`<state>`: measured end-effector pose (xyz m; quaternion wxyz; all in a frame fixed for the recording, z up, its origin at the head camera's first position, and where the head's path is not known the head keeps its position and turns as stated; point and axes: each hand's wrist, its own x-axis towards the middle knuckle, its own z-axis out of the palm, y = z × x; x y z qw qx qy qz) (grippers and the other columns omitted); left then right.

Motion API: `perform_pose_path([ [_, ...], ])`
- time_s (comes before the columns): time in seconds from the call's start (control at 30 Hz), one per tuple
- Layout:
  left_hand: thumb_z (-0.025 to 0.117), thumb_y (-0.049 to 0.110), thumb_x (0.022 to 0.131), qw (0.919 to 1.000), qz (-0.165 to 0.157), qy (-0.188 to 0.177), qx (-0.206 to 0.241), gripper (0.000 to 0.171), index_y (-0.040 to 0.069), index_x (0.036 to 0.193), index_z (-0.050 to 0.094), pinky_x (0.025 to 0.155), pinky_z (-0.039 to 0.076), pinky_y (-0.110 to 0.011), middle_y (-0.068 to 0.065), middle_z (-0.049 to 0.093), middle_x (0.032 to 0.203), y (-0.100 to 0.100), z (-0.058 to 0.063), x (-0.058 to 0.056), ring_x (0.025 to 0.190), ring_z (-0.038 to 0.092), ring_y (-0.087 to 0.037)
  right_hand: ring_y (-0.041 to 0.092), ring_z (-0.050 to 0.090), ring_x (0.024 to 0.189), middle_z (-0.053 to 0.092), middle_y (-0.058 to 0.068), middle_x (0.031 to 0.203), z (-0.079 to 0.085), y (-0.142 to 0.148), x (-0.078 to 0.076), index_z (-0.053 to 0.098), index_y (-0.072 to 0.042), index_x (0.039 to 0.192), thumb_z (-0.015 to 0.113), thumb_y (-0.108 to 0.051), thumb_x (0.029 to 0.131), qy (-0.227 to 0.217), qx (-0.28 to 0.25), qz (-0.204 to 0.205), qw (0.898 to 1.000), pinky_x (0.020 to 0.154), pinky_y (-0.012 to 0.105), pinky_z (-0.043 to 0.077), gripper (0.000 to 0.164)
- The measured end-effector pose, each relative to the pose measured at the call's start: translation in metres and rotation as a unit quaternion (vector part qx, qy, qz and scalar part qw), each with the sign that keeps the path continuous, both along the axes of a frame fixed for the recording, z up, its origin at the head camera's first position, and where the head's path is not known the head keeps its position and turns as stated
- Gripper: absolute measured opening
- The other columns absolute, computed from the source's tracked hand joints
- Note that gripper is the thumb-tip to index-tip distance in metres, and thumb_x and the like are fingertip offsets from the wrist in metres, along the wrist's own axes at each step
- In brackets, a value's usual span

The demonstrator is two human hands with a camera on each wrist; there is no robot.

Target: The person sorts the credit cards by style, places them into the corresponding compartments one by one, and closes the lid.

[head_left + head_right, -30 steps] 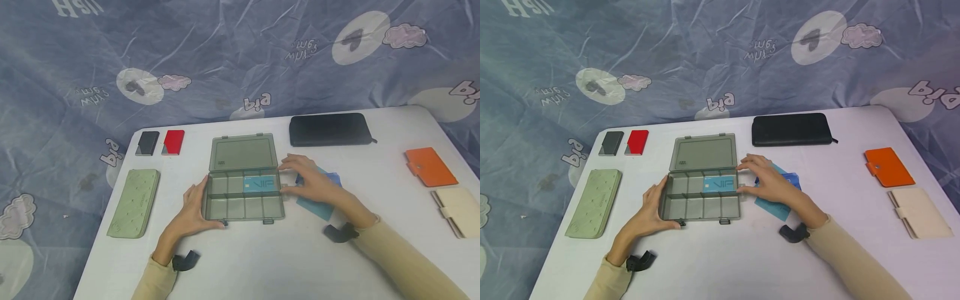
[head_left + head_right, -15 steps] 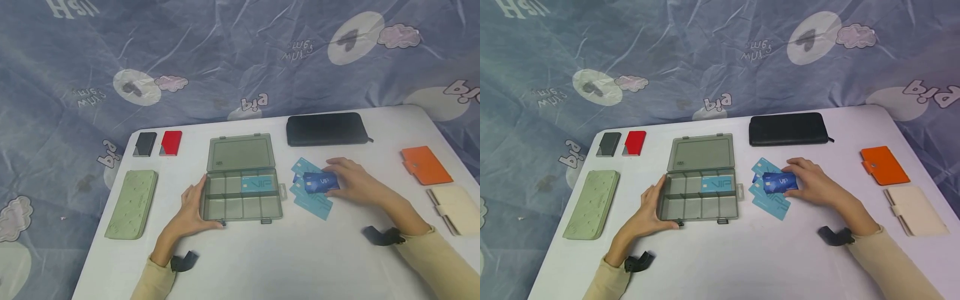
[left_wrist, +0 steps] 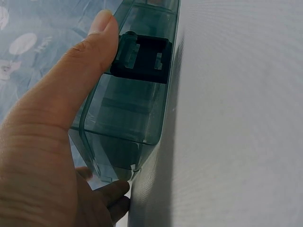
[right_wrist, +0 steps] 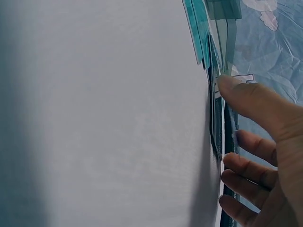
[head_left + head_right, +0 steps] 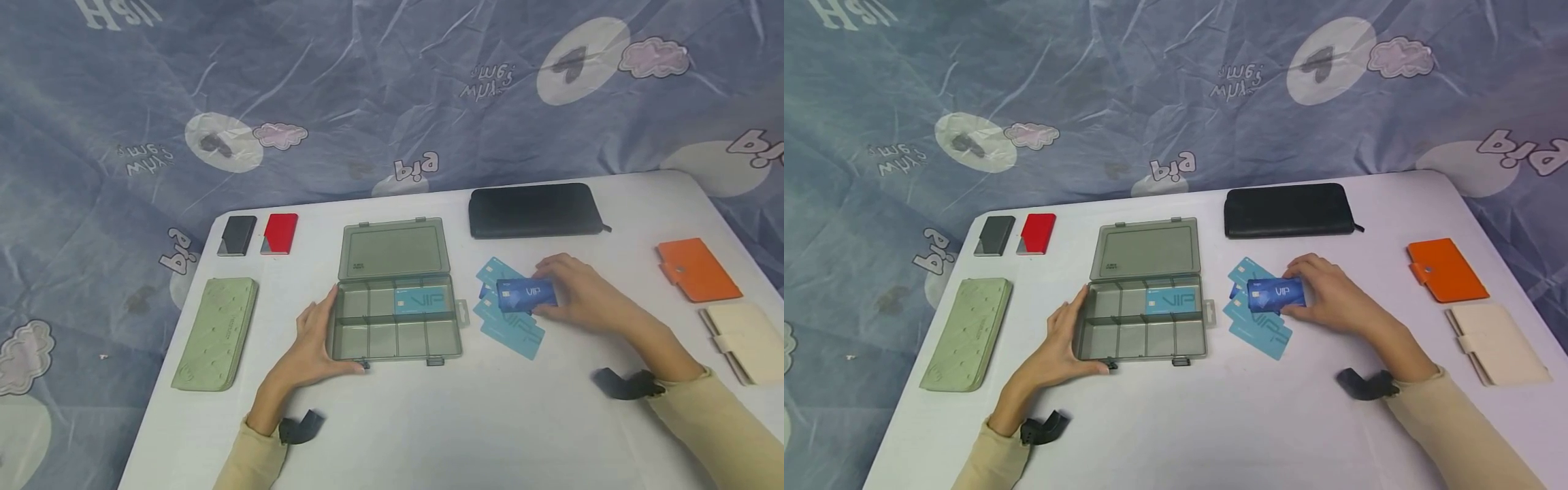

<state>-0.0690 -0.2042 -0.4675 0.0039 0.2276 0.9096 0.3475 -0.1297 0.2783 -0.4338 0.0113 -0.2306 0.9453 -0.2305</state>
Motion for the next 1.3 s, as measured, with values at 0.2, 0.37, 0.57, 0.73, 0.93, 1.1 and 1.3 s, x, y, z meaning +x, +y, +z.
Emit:
perform_pose_path([
  [0.2, 0.079, 0.065, 0.052, 0.9999, 0.003, -0.01, -0.007, 0.136, 0.013, 0.15, 0.0, 0.109, 0.002, -0.051, -0.006, 0.012, 0.155, 0.0, 0.0, 0.0, 0.14, 0.018, -0.021, 0.023, 0.051, 0.105, 0.058, 0.004, 0.108, 0.001, 0.0, 0.0, 0.058, -0.008, 0.106, 0.087, -0.023, 0.06, 0.017, -0.022, 0.004, 1.0, 0.092, 0.048, 0.039, 0.056],
  [0.37, 0.078, 0.066, 0.053, 0.9999, 0.001, -0.009, -0.007, 0.136, 0.013, 0.15, 0.0, 0.109, 0.002, -0.051, -0.005, 0.012, 0.155, 0.0, 0.001, -0.001, 0.14, 0.017, -0.02, 0.022, 0.052, 0.103, 0.06, 0.003, 0.107, 0.004, -0.001, -0.001, 0.058, -0.008, 0.106, 0.087, -0.021, 0.059, 0.023, -0.023, -0.001, 0.999, 0.091, 0.047, 0.039, 0.056],
  [0.57, 0.078, 0.066, 0.053, 1.0, 0.0, -0.004, -0.004, 0.136, 0.012, 0.15, 0.001, 0.109, 0.003, -0.052, -0.006, 0.013, 0.155, 0.0, 0.001, -0.001, 0.14, 0.018, -0.021, 0.023, 0.054, 0.099, 0.061, 0.003, 0.104, 0.014, -0.012, 0.0, 0.059, -0.008, 0.105, 0.087, -0.024, 0.059, 0.036, -0.034, -0.002, 0.999, 0.088, 0.047, 0.04, 0.057],
  [0.73, 0.078, 0.065, 0.054, 1.0, 0.003, -0.003, -0.003, 0.135, 0.012, 0.15, 0.001, 0.109, 0.003, -0.052, -0.006, 0.014, 0.155, 0.0, 0.001, 0.0, 0.14, 0.019, -0.02, 0.024, 0.056, 0.092, 0.063, 0.004, 0.099, 0.024, -0.029, 0.0, 0.058, -0.005, 0.102, 0.087, -0.023, 0.058, 0.071, -0.053, 0.026, 0.996, 0.082, 0.044, 0.041, 0.056],
  [0.93, 0.076, 0.066, 0.055, 0.9999, 0.011, -0.008, -0.007, 0.132, 0.013, 0.15, 0.002, 0.109, 0.003, -0.051, -0.005, 0.014, 0.155, 0.001, 0.0, -0.001, 0.14, 0.019, -0.019, 0.019, 0.053, 0.09, 0.061, 0.0, 0.095, 0.035, -0.05, 0.002, 0.056, -0.011, 0.104, 0.086, -0.024, 0.06, 0.055, -0.07, 0.03, 0.996, 0.081, 0.041, 0.041, 0.055],
  [1.1, 0.076, 0.066, 0.056, 0.9998, 0.017, -0.008, -0.007, 0.13, 0.012, 0.15, 0.004, 0.109, 0.003, -0.052, -0.005, 0.016, 0.155, 0.002, 0.0, 0.0, 0.14, 0.02, -0.019, 0.02, 0.053, 0.089, 0.061, 0.002, 0.096, 0.041, -0.064, 0.003, 0.056, -0.011, 0.107, 0.085, -0.024, 0.062, 0.052, -0.071, 0.043, 0.995, 0.08, 0.042, 0.043, 0.056],
  [1.3, 0.077, 0.064, 0.057, 0.9999, 0.016, 0.001, -0.006, 0.129, 0.011, 0.15, 0.005, 0.108, 0.004, -0.053, -0.007, 0.017, 0.154, 0.002, 0.001, 0.0, 0.139, 0.021, -0.021, 0.018, 0.053, 0.089, 0.061, -0.003, 0.097, 0.04, -0.088, 0.012, 0.056, -0.014, 0.106, 0.085, -0.033, 0.061, 0.069, -0.068, 0.071, 0.993, 0.081, 0.04, 0.041, 0.056],
])
